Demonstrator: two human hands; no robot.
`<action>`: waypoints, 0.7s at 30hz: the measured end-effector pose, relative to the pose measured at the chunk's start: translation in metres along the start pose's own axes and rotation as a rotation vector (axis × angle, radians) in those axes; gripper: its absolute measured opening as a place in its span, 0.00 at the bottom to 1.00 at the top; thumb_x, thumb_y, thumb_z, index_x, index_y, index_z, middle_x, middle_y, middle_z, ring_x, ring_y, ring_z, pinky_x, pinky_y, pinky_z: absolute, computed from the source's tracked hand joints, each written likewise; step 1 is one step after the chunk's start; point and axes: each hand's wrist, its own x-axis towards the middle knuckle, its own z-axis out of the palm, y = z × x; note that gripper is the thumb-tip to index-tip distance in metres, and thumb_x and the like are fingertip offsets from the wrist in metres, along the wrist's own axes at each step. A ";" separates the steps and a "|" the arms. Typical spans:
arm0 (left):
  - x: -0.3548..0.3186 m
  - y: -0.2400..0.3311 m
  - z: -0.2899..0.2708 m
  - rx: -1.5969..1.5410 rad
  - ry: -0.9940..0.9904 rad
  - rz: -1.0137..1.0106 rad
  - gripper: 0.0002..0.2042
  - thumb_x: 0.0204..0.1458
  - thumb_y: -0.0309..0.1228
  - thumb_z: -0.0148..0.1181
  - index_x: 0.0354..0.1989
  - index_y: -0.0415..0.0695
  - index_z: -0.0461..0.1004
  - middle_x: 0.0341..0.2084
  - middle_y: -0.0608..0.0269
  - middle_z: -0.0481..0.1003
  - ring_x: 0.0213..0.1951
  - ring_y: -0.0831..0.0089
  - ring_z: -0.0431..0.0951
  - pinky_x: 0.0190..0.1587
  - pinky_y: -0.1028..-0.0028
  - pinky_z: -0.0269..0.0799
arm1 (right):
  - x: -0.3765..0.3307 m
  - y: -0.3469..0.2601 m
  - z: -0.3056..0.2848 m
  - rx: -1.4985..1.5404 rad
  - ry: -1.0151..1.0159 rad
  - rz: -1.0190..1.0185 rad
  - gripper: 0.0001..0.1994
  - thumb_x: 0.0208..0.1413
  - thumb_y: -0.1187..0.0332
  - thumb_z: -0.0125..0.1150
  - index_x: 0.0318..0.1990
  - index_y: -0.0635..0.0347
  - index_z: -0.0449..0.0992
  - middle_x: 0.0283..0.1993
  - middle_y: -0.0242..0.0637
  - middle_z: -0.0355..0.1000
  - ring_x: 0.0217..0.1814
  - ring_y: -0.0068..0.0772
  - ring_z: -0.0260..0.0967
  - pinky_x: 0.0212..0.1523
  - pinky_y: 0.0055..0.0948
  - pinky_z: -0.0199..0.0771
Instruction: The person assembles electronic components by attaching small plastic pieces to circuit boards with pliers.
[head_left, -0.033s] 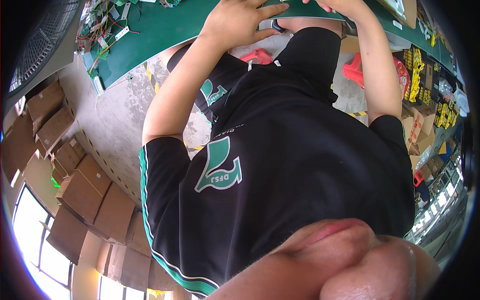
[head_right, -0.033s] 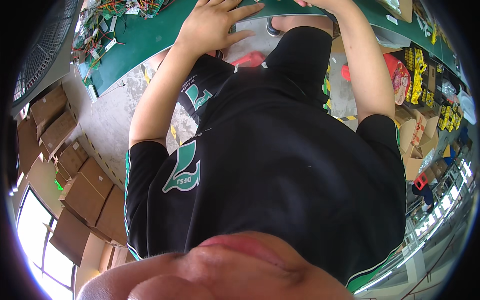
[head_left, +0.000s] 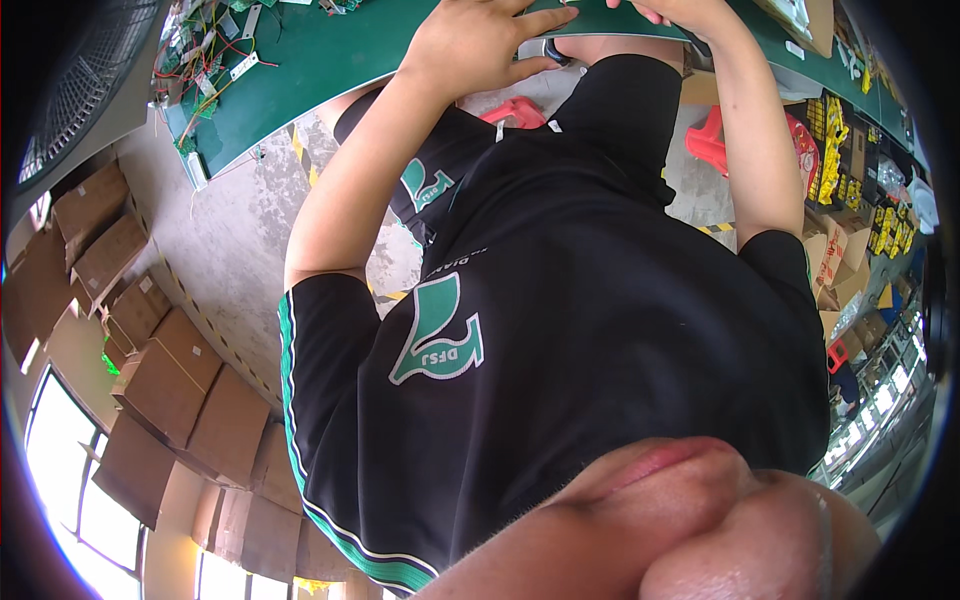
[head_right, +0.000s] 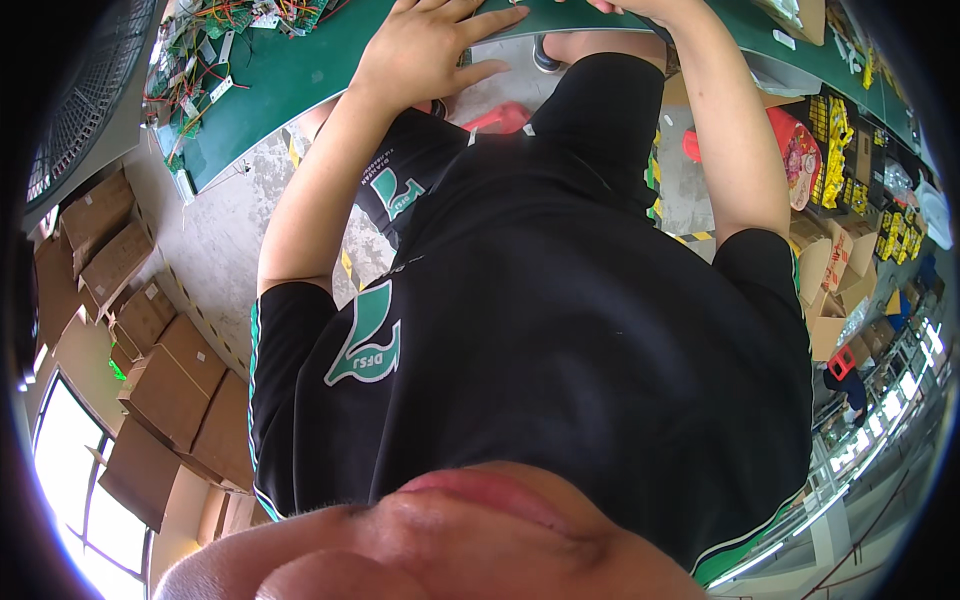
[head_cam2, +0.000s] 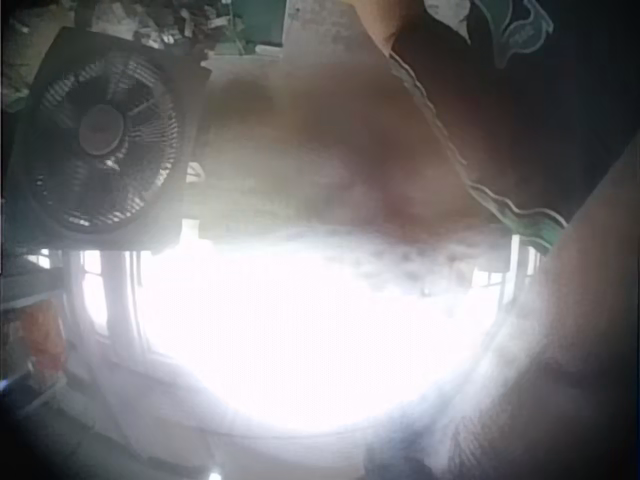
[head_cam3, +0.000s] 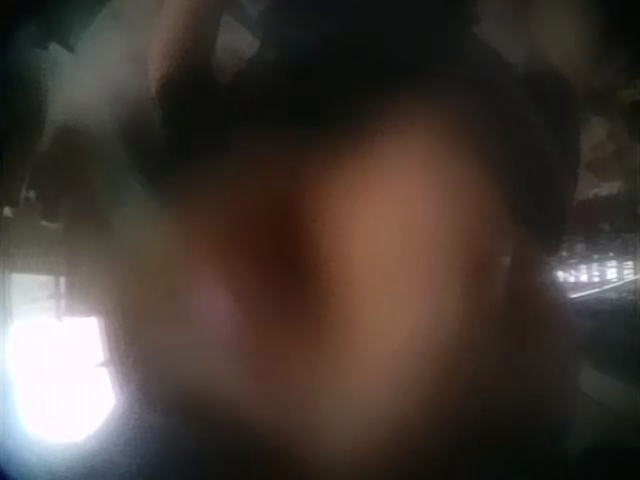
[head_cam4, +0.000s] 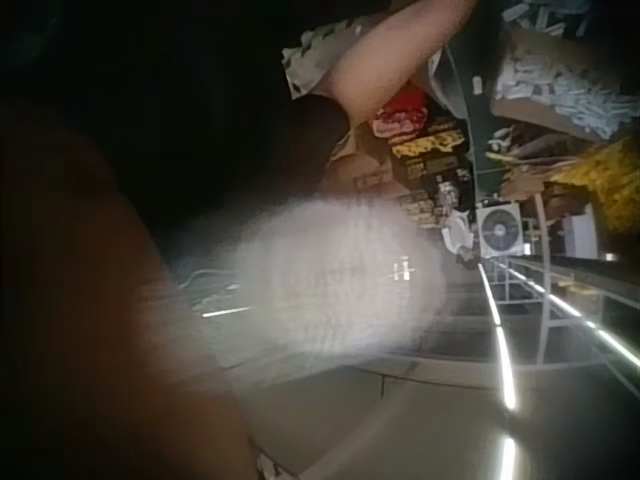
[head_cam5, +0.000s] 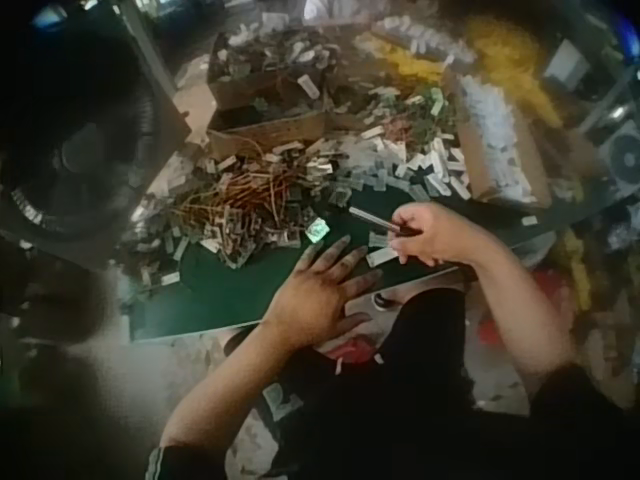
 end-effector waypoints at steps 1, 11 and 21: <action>-0.001 0.000 0.001 0.001 0.000 -0.005 0.31 0.55 0.49 0.64 0.68 0.58 0.70 0.71 0.55 0.63 0.75 0.52 0.55 0.75 0.47 0.47 | 0.003 0.003 0.000 0.000 -0.005 -0.003 0.07 0.63 0.70 0.63 0.43 0.65 0.76 0.28 0.31 0.75 0.19 0.15 0.62 0.21 0.20 0.61; -0.004 -0.001 0.000 0.006 0.007 -0.020 0.30 0.54 0.48 0.65 0.67 0.58 0.71 0.71 0.55 0.64 0.74 0.52 0.57 0.75 0.48 0.48 | 0.024 0.021 0.001 0.112 -0.189 0.110 0.04 0.63 0.71 0.62 0.40 0.63 0.77 0.26 0.27 0.72 0.20 0.14 0.62 0.21 0.18 0.60; -0.004 -0.003 0.000 -0.042 0.035 -0.002 0.31 0.54 0.49 0.66 0.67 0.58 0.71 0.70 0.54 0.65 0.74 0.51 0.57 0.75 0.47 0.48 | 0.023 0.019 0.009 0.106 -0.087 0.106 0.04 0.64 0.72 0.61 0.38 0.62 0.75 0.26 0.27 0.70 0.20 0.14 0.61 0.20 0.19 0.60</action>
